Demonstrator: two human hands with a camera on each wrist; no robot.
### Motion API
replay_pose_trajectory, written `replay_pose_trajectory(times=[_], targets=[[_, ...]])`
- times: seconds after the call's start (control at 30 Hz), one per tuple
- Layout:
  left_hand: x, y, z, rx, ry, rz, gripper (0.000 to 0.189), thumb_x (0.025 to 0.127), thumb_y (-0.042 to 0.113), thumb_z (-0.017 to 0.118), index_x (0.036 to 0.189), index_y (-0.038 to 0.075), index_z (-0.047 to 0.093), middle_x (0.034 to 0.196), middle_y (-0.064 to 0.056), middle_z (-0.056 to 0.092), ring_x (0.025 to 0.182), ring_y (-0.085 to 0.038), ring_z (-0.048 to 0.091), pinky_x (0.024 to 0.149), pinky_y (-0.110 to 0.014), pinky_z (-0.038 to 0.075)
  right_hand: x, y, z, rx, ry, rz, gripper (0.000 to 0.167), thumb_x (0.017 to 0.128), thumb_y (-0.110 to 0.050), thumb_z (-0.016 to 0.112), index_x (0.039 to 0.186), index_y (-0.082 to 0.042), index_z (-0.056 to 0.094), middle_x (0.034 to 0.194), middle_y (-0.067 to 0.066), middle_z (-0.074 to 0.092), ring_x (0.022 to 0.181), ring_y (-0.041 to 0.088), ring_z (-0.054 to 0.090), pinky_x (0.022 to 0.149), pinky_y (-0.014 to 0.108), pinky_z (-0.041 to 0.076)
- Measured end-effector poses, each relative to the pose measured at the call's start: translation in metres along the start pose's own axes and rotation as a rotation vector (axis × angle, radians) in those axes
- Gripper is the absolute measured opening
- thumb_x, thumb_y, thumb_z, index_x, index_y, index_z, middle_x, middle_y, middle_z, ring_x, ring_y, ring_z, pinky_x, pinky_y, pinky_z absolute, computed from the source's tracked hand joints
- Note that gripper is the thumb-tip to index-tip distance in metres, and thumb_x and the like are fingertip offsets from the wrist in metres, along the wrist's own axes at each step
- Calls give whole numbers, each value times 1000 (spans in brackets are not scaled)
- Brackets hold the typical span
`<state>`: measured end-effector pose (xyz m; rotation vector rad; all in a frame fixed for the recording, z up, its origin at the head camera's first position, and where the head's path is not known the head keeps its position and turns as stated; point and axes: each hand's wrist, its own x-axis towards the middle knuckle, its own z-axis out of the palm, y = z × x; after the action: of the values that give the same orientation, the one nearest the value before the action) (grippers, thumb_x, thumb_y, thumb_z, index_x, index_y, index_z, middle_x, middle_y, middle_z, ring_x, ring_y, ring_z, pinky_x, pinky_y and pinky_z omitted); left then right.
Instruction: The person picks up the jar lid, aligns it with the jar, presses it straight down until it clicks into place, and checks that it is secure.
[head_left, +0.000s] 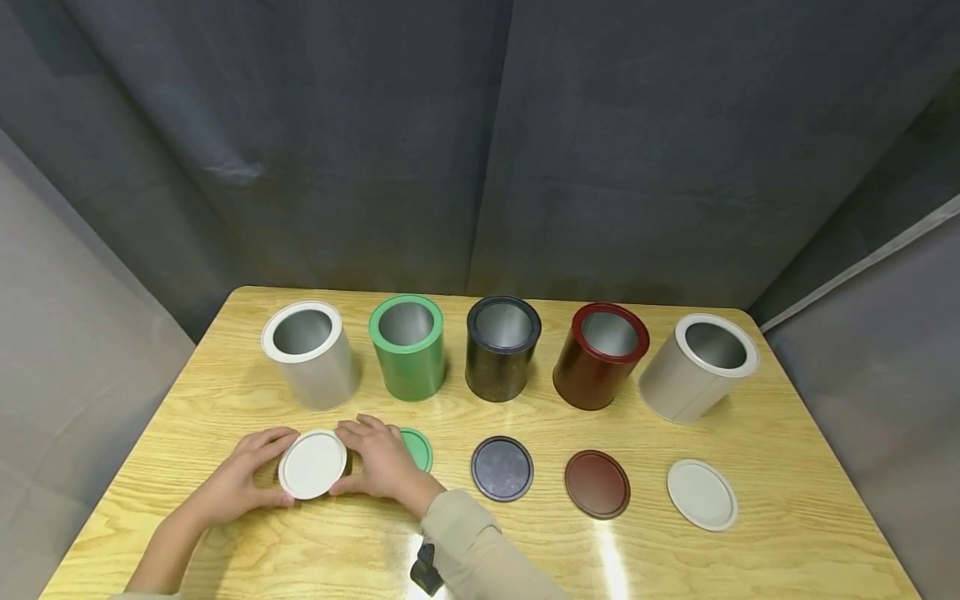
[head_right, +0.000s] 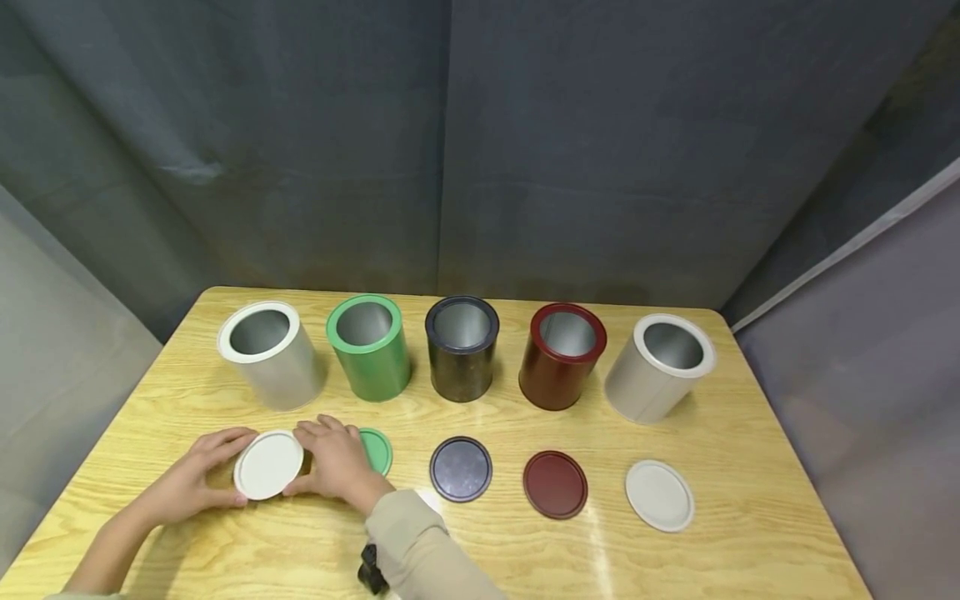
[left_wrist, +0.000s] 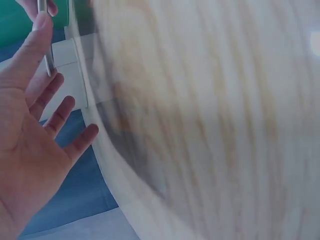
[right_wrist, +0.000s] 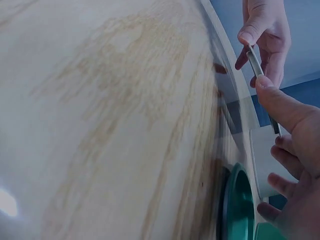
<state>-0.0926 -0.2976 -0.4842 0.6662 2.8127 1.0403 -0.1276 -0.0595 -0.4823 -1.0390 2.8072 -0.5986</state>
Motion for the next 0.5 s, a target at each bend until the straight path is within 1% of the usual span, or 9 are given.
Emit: replay_pose_trajectory(times=[0.13, 0.33, 0.5], targets=[[1, 4, -2, -21, -1, -12, 81, 63, 33, 80, 128, -4, 48, 131, -19, 41, 117, -39, 31, 85, -64, 29, -1, 3, -2, 39, 5, -20, 79, 70, -54, 70, 133, -14, 48, 136, -4, 44, 129, 19, 33, 96, 36, 33], [3, 7, -6, -30, 21, 0, 80, 61, 27, 82, 127, -5, 48, 129, -19, 42, 116, -41, 33, 84, -65, 29, -2, 5, -8, 96, 12, -31, 79, 70, -51, 72, 134, -12, 47, 136, 0, 44, 128, 22, 34, 97, 38, 34], [4, 8, -7, -66, 12, -27, 81, 62, 25, 82, 128, -5, 47, 131, -21, 40, 118, -44, 30, 85, -66, 27, -2, 5, -11, 139, 10, -24, 79, 71, -50, 71, 135, -11, 46, 137, 0, 44, 128, 21, 35, 98, 39, 34]])
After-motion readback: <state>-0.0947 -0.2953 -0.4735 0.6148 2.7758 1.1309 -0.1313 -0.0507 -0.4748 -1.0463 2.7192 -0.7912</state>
